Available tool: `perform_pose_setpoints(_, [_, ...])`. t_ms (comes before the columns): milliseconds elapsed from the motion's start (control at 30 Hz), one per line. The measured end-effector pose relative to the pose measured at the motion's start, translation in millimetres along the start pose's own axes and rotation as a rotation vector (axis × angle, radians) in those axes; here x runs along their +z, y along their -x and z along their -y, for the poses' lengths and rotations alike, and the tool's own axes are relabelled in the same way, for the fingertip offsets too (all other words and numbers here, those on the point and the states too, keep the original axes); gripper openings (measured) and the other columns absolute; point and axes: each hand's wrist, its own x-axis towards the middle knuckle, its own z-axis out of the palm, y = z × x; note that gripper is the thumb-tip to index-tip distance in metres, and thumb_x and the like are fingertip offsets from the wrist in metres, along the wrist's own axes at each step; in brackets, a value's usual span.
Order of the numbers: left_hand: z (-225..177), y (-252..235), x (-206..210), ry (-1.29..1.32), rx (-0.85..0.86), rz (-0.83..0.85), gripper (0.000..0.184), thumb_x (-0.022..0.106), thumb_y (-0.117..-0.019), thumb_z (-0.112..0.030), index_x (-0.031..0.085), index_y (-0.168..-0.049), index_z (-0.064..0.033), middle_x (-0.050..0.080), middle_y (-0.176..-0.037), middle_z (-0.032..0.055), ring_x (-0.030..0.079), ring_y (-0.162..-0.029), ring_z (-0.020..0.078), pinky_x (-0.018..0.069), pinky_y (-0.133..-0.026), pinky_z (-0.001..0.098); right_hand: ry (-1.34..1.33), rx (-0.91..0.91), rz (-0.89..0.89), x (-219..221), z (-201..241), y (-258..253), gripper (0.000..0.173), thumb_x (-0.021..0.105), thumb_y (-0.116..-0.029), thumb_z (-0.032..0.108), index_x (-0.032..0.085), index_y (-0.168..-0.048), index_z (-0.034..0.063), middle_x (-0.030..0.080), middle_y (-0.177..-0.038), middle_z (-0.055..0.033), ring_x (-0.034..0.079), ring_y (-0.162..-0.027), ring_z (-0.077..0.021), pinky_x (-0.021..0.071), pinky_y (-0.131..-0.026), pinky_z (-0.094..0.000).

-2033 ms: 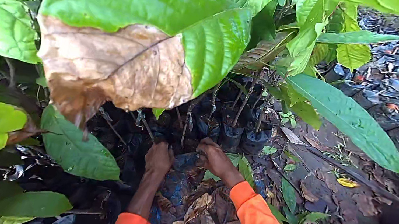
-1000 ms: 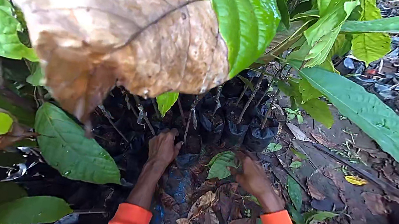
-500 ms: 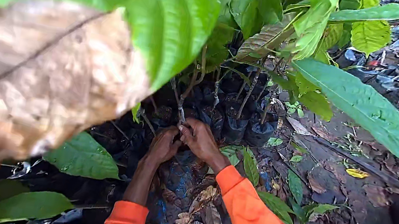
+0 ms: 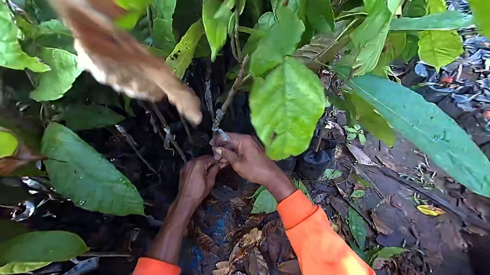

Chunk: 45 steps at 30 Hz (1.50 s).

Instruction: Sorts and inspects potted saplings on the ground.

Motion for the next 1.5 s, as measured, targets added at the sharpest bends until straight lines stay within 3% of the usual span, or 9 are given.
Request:
perform_pose_setpoints(167, [11,16,38,-0.003,-0.164,-0.189,0.027,0.064,-0.1004,-0.025,0.076,-0.096,-0.0012,0.075,-0.084,0.0143,0.073,-0.079,0.03,0.0567,-0.081,0.0546,-0.041,0.096,-0.095,-15,-20,19,0.03,0.06,-0.1028,0.014,0.063,-0.13,0.0015,0.071,-0.111,-0.0146,0.072,-0.095,-0.0205,0.0596,-0.089,-0.0394])
perform_pose_setpoints(367, [13,18,44,0.035,-0.168,-0.253,0.025,0.066,-0.0992,-0.024,0.077,-0.093,-0.0021,0.075,-0.08,0.012,0.074,-0.073,0.0243,0.0589,-0.076,0.0478,-0.058,0.564,0.027,37,-95,57,0.059,0.062,-0.102,0.022,0.041,-0.152,0.0002,0.066,-0.125,-0.0232,0.069,-0.109,-0.0336,0.0546,-0.097,-0.0505])
perform_pose_setpoints(567, [18,26,48,0.015,-0.078,-0.354,0.022,0.067,-0.0974,-0.021,0.078,-0.09,-0.0037,0.076,-0.077,0.0086,0.073,-0.068,0.0185,0.0593,-0.07,0.0419,-0.056,0.568,-0.058,70,-94,58,0.066,0.063,-0.1023,0.021,0.033,-0.157,-0.0013,0.051,-0.149,-0.0243,0.059,-0.13,-0.0312,0.0464,-0.113,-0.0427])
perform_pose_setpoints(767, [10,9,34,0.025,-0.273,-0.137,0.025,0.065,-0.1005,-0.026,0.076,-0.103,-0.004,0.076,-0.087,0.0113,0.073,-0.078,0.026,0.0573,-0.079,0.0517,-0.017,0.543,-0.014,62,-100,52,0.062,0.063,-0.1023,0.022,0.039,-0.155,-0.0011,0.052,-0.148,-0.0234,0.06,-0.129,-0.0306,0.0465,-0.112,-0.0424])
perform_pose_setpoints(900, [21,14,21,0.123,-0.186,-0.014,0.03,0.075,-0.0932,-0.026,0.073,-0.111,-0.0026,0.075,-0.105,0.011,0.073,-0.085,0.0212,0.0599,-0.082,0.0435,-0.135,0.506,-0.028,62,-114,65,0.065,0.063,-0.1019,0.02,0.036,-0.157,0.0021,0.046,-0.153,-0.0232,0.062,-0.126,-0.0294,0.051,-0.107,-0.0406])
perform_pose_setpoints(1100, [44,48,-6,0.121,-0.284,-0.269,0.022,0.065,-0.0974,-0.015,0.072,-0.11,0.0014,0.074,-0.095,0.0144,0.071,-0.073,0.0184,0.0601,-0.072,0.0379,-0.297,0.582,-0.232,57,-129,125,0.052,0.062,-0.1027,0.018,0.045,-0.15,0.0019,0.059,-0.136,-0.0231,0.069,-0.111,-0.0304,0.0587,-0.095,-0.0455])
perform_pose_setpoints(1267, [41,29,-23,-0.114,-0.389,0.13,0.04,0.058,-0.1017,-0.021,0.062,-0.136,-0.0016,0.063,-0.134,0.023,0.066,-0.111,0.0327,0.0495,-0.101,0.0483,-0.337,0.616,-0.296,51,-135,174,0.043,0.06,-0.1026,0.013,0.052,-0.141,-0.0029,0.066,-0.123,-0.0202,0.072,-0.101,-0.0274,0.0608,-0.089,-0.0428])
perform_pose_setpoints(1367, [48,26,-17,-0.195,-0.415,0.217,0.039,0.061,-0.1008,-0.027,0.065,-0.133,-0.0062,0.069,-0.127,0.0157,0.065,-0.119,0.0329,0.0478,-0.104,0.0559,-0.348,0.604,-0.362,44,-132,195,0.037,0.057,-0.1026,0.01,0.055,-0.137,-0.0039,0.069,-0.119,-0.0189,0.073,-0.097,-0.025,0.0617,-0.086,-0.0405])
perform_pose_setpoints(1500, [44,47,-21,-0.305,-0.328,0.172,0.036,0.06,-0.1026,-0.03,0.071,-0.125,-0.0052,0.07,-0.122,0.0243,0.065,-0.115,0.0463,0.048,-0.098,0.068,-0.266,0.51,-0.935,38,-117,225,0.026,0.055,-0.1026,0.007,0.063,-0.122,-0.0086,0.072,-0.103,-0.0177,0.073,-0.078,-0.0193,0.0636,-0.072,-0.0355])
